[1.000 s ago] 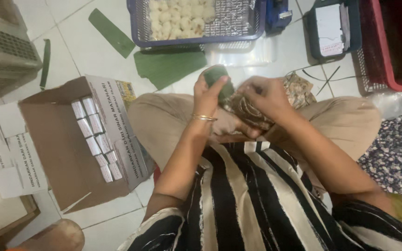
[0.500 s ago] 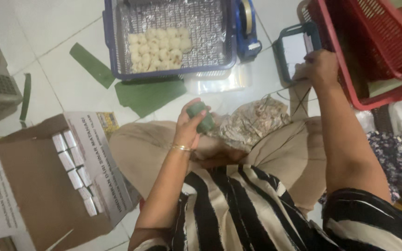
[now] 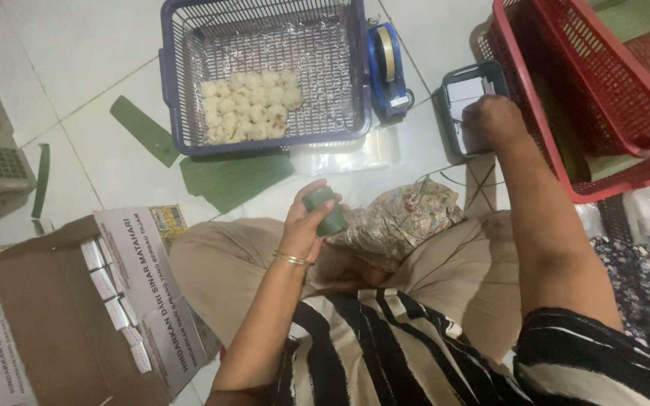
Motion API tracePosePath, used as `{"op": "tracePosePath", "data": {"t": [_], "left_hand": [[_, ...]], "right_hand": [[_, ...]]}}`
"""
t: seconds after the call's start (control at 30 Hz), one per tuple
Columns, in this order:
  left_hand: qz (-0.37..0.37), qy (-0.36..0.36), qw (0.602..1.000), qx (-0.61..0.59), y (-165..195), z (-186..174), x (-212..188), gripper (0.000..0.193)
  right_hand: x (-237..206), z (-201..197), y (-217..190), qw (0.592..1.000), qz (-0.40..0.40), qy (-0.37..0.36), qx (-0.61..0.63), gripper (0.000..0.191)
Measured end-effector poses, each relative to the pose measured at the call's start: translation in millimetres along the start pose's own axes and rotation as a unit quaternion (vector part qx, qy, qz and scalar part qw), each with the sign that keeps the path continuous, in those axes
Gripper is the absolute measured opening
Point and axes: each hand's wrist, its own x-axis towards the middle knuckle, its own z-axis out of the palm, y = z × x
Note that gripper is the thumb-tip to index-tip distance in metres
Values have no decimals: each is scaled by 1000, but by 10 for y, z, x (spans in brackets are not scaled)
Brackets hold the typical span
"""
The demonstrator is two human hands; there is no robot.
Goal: The person sits on the floor and repeatedly wraps small white food items in green leaves. They place each wrapped item into a small plastic bag, add a label, and put the finished package into a cardboard box.
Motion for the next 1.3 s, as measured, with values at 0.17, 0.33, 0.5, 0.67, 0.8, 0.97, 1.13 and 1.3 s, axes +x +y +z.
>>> {"op": "tracePosePath", "data": {"t": [0.17,0.33,0.5,0.67,0.8,0.97,1.13,1.3], "left_hand": [[-3,-2,1000,-5,-43,48,-14,53],[8,-3,1000,-25,26,60,-127,51],[38,-11,999,-20,121,-20,-300,51],[32,3,999,-10,154,-135,-365,51],[31,0,999,15,104,-105,-284,49],[12,-26,999,-26,52,-16,-188,50],[12,-26,999,-19,42,-11,-178,51],[0,-9,1000,-16,6,-41,-178,52]], "right_hand": [[-7,-35,-39,993,84,10,86,23],[-43,10,-152,979,144,27,141,26],[-148,107,-349,991,33,129,-22,22],[-88,129,-371,983,74,124,115,19],[-35,143,-310,948,130,134,257,33],[-5,147,-219,948,141,136,249,30],[5,86,-233,954,153,117,231,29],[-16,78,-383,971,136,131,147,23]]}}
